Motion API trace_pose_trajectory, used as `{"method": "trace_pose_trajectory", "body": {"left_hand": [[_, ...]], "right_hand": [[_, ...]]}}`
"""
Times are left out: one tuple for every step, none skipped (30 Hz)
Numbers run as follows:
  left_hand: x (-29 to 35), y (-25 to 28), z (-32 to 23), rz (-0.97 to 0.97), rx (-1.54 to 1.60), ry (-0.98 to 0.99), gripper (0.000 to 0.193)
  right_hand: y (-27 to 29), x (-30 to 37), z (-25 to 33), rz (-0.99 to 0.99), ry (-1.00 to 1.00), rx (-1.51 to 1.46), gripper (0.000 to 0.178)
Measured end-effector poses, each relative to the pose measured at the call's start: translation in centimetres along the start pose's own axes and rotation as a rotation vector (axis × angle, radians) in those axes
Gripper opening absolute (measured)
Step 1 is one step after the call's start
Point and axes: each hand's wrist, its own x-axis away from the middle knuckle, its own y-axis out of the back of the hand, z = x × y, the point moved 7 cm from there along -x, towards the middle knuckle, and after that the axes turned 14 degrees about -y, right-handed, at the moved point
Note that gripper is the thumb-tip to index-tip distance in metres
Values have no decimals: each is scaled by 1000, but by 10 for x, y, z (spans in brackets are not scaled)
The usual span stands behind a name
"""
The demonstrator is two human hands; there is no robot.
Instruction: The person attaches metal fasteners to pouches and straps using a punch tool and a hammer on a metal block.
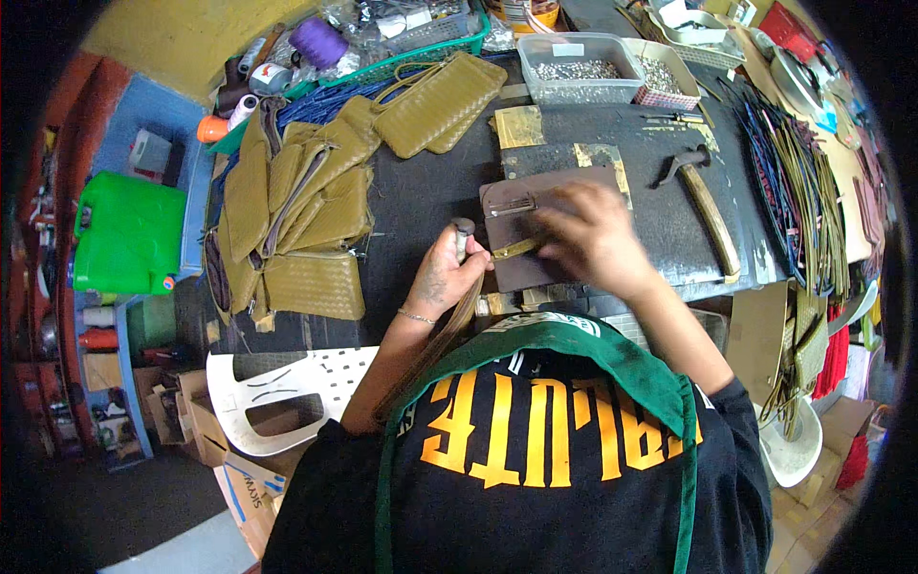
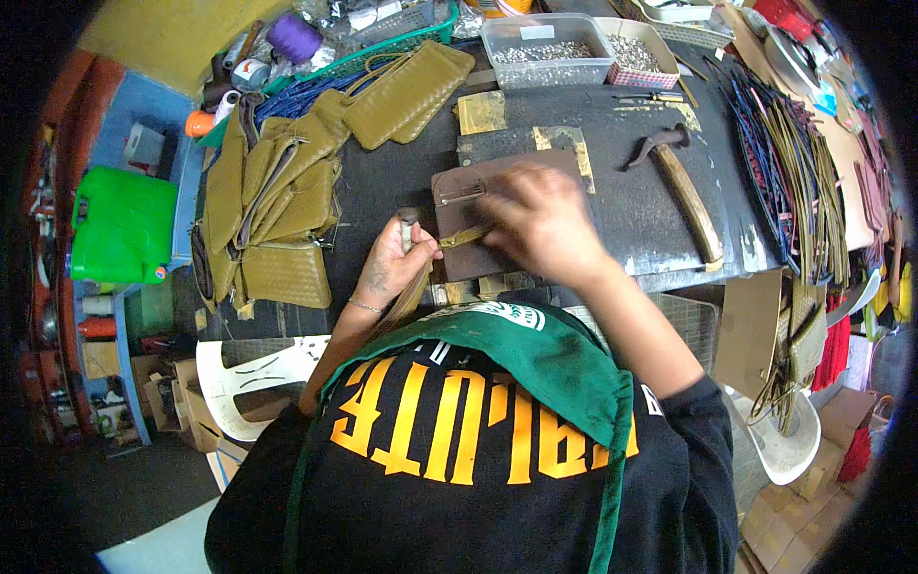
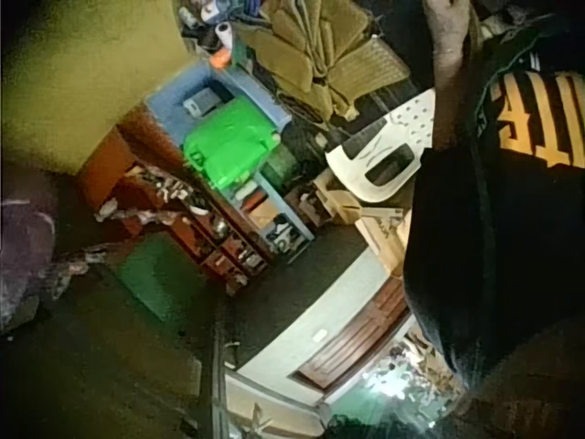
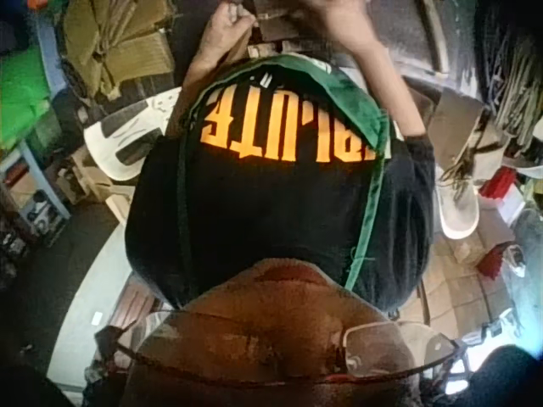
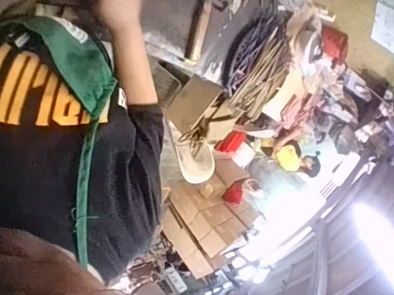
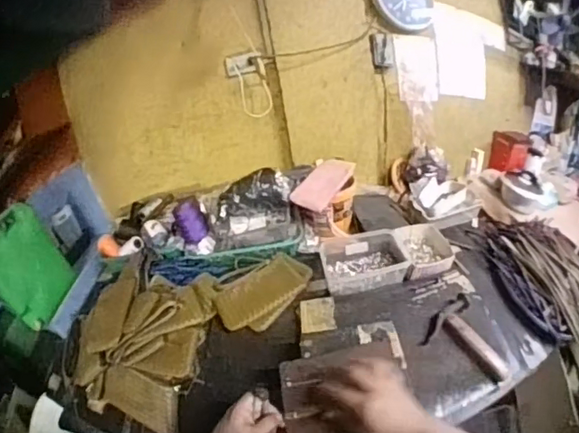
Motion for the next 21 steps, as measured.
{"method": "trace_pose_trajectory", "body": {"left_hand": [[-1,-1,-5,-10,31,16,14],[0,0,-7,-35,59,31,15],[0,-1,-9,-15,113,-39,15],[1,-3,-11,-13,111,-39,15],[1,-6,-19,4,117,-88,15],[1,-8,-27,22,124,-137,16],[1,-8,-32,29,128,-145,17],[0,-7,-36,23,126,-145,17],[0,-6,-40,18,115,-148,17],[-1,-5,-44,15,105,-151,17],[-3,-6,-49,20,105,-152,17],[-4,-8,-56,28,103,-164,18],[-6,-9,-59,37,100,-176,19],[-6,-9,-60,41,98,-178,19],[-6,-10,-63,50,91,-207,20],[-6,-11,-66,60,84,-236,21],[-6,-12,-66,65,82,-236,21],[-6,-13,-65,62,88,-207,21],[-6,-13,-64,59,94,-177,21],[-6,-14,-65,63,92,-176,21],[-6,-16,-66,82,84,-177,21]], "right_hand": [[-20,1,6,84,15,-8,37],[-31,1,10,101,15,-5,35],[-35,1,11,106,32,6,32],[-37,1,12,110,48,18,30],[-36,0,13,111,54,13,30],[-36,0,11,170,33,10,28],[-36,0,11,229,11,8,26],[-33,-1,13,231,17,6,26],[-27,-2,16,237,3,-70,24],[-24,-2,17,243,-12,-147,23],[-21,-1,17,239,-15,-146,23],[-19,-1,16,234,-33,-191,23],[-16,-1,14,228,-51,-236,23],[-14,-1,15,223,-53,-237,23],[-11,-1,13,225,-76,-280,23],[-9,0,12,227,-99,-323,24],[-7,0,11,223,-102,-325,24],[-7,1,12,232,-95,-334,24],[-6,1,12,241,-89,-342,24],[-3,2,14,238,-91,-345,24],[0,3,20,246,-65,-380,24]]}}
